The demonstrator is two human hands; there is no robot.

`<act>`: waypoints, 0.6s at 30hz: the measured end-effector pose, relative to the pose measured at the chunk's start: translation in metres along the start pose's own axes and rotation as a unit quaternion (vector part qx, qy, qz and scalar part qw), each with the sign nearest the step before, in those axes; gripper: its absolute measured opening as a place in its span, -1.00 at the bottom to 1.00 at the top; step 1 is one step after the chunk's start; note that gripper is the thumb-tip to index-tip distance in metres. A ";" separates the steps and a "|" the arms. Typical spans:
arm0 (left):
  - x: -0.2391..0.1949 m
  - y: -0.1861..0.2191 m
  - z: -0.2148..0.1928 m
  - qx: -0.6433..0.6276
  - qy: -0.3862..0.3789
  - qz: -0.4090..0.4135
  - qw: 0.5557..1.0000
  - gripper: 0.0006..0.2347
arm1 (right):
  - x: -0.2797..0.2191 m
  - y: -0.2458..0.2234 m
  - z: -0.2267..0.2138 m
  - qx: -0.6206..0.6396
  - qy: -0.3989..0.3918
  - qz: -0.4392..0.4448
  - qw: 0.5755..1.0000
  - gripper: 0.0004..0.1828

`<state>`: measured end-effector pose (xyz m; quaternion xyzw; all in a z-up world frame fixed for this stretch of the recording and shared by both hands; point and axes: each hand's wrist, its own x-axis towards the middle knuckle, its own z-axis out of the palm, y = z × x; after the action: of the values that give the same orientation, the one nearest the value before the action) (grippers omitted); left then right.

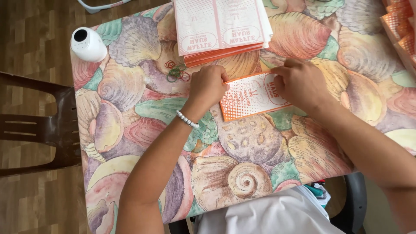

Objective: Folding printed paper sheets into bags on a table at a natural pace.

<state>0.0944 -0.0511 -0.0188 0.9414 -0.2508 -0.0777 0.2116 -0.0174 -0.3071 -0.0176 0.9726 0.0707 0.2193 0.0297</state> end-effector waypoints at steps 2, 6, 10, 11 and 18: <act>-0.015 0.024 -0.015 -0.050 0.019 0.016 0.998 -0.89 | 0.011 -0.011 -0.015 0.004 0.081 -0.052 0.995 -0.71; -0.029 0.058 -0.031 -0.113 0.088 0.073 0.987 -0.92 | 0.019 -0.048 -0.065 0.069 0.113 -0.142 0.981 -0.78; -0.049 0.073 -0.061 -0.144 0.071 0.109 0.981 -0.90 | 0.008 -0.028 -0.069 0.082 0.117 -0.182 0.973 -0.80; -0.054 0.076 -0.065 -0.162 0.061 0.118 0.978 -0.90 | 0.005 -0.026 -0.074 0.096 0.103 -0.185 0.973 -0.80; -0.046 0.037 -0.108 -0.190 0.168 0.108 0.961 -0.86 | 0.057 -0.004 -0.193 -0.090 -0.431 0.242 0.865 -0.67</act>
<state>0.0656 -0.0178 0.0962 0.8510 -0.2920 0.0589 0.4325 -0.0501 -0.2894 0.1799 0.9499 -0.2065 -0.2164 0.0905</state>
